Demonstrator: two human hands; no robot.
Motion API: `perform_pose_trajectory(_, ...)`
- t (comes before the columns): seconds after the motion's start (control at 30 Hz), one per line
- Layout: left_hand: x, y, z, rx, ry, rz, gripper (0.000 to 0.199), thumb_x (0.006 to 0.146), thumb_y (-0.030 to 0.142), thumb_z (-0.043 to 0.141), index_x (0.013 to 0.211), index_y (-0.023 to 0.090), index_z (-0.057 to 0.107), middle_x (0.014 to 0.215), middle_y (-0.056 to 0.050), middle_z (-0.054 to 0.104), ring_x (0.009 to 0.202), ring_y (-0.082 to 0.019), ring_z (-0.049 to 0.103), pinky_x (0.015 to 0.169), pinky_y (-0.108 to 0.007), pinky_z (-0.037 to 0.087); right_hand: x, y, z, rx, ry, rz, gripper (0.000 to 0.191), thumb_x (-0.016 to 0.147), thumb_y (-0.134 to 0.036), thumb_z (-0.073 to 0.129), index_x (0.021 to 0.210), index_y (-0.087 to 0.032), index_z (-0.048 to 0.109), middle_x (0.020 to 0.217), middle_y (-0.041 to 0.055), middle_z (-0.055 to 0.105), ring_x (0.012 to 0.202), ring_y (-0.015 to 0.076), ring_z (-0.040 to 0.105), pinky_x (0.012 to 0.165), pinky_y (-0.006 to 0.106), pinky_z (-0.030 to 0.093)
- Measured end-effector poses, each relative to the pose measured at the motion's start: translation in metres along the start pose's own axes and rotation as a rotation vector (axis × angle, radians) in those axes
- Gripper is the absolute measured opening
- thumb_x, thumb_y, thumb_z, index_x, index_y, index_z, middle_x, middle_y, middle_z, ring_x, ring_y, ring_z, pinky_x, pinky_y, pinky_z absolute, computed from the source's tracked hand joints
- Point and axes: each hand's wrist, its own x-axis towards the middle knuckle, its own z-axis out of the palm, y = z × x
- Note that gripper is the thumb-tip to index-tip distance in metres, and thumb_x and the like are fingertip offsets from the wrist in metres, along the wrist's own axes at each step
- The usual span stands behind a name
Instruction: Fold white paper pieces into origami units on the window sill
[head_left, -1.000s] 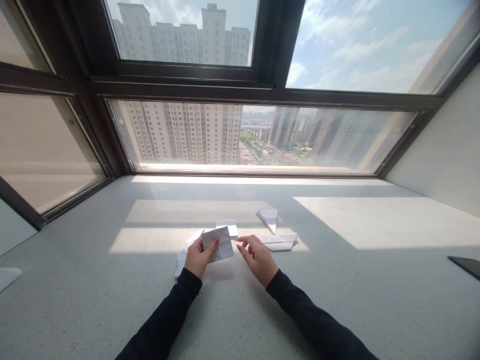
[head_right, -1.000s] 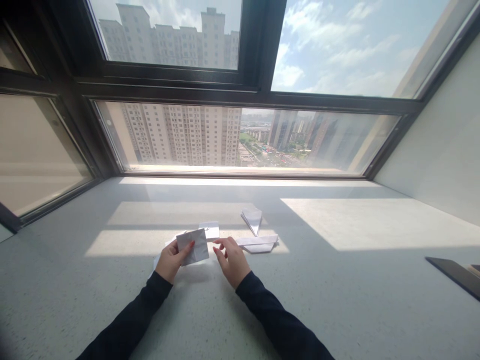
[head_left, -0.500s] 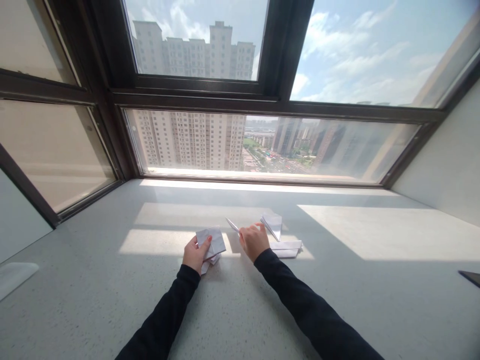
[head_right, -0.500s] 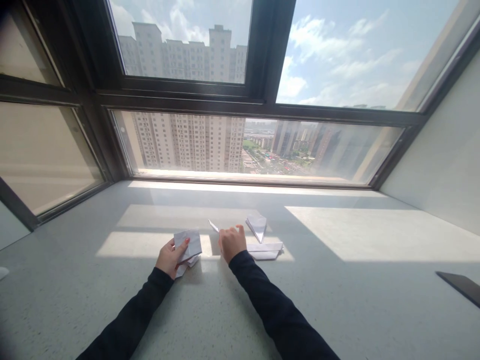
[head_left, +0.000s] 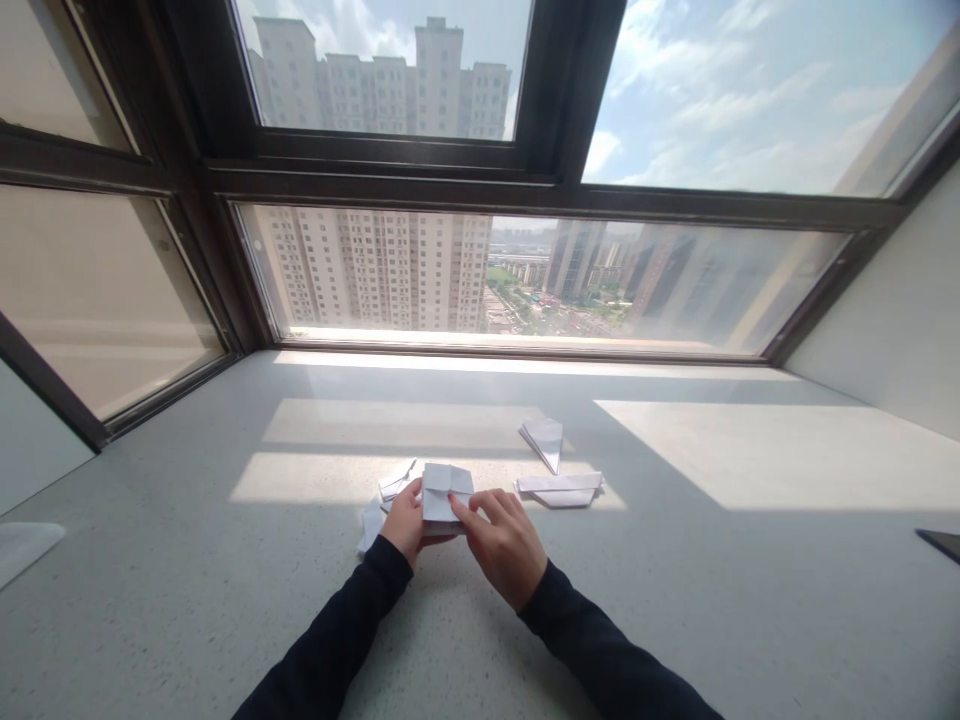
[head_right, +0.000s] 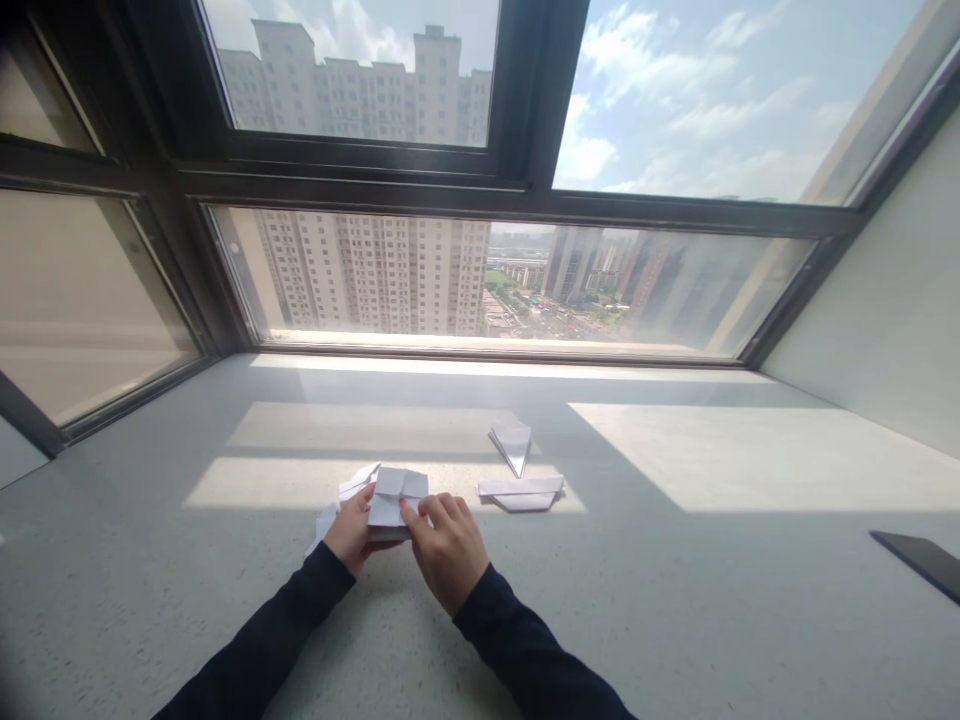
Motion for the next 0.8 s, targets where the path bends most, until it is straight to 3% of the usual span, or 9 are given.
perform_pose_trajectory(0.27, -0.0038, 0.0022, 0.0014, -0.016, -0.011, -0.001, 0.050, 0.059, 0.028, 0.066, 0.106, 0.020, 0.049, 0.075, -0.005, 0.066, 0.061, -0.018, 0.062, 0.049, -0.025, 0.048, -0.0027, 0.0050, -0.0004, 0.041, -0.019, 0.003, 0.026, 0.080, -0.014, 0.040, 0.100, -0.017, 0.056, 0.093, 0.0080, 0.058, 0.077, 0.0173, 0.047, 0.065, 0.031, 0.039)
perform_pose_trajectory(0.57, -0.0024, 0.0045, -0.0025, -0.073, 0.022, -0.032, 0.033, 0.069, 0.038, 0.055, 0.096, 0.019, 0.052, 0.077, -0.005, 0.064, 0.062, -0.017, 0.061, 0.051, -0.026, 0.049, -0.0015, 0.0012, -0.0035, -0.019, -0.049, -0.009, 0.024, 0.080, -0.017, 0.041, 0.099, -0.016, 0.057, 0.090, 0.0081, 0.059, 0.077, 0.0180, 0.047, 0.063, 0.031, 0.035)
perform_pose_trajectory(0.7, -0.0059, 0.0092, -0.0008, -0.092, 0.004, -0.055, 0.047, 0.072, 0.055, 0.041, 0.096, 0.017, 0.053, 0.074, -0.007, 0.064, 0.065, -0.018, 0.062, 0.052, -0.027, 0.049, -0.0019, 0.0019, -0.0017, -0.036, -0.069, -0.013, 0.023, 0.080, -0.018, 0.042, 0.098, -0.016, 0.057, 0.087, 0.0078, 0.059, 0.075, 0.0177, 0.047, 0.062, 0.030, 0.034)
perform_pose_trajectory(0.8, -0.0070, 0.0084, 0.0002, -0.023, -0.035, -0.004, 0.046, 0.068, 0.054, 0.048, 0.098, 0.018, 0.050, 0.076, -0.006, 0.064, 0.065, -0.018, 0.061, 0.051, -0.025, 0.049, -0.0018, 0.0019, -0.0023, -0.034, -0.080, -0.013, 0.022, 0.079, -0.019, 0.045, 0.098, -0.017, 0.057, 0.086, 0.0075, 0.058, 0.076, 0.0180, 0.046, 0.063, 0.031, 0.034)
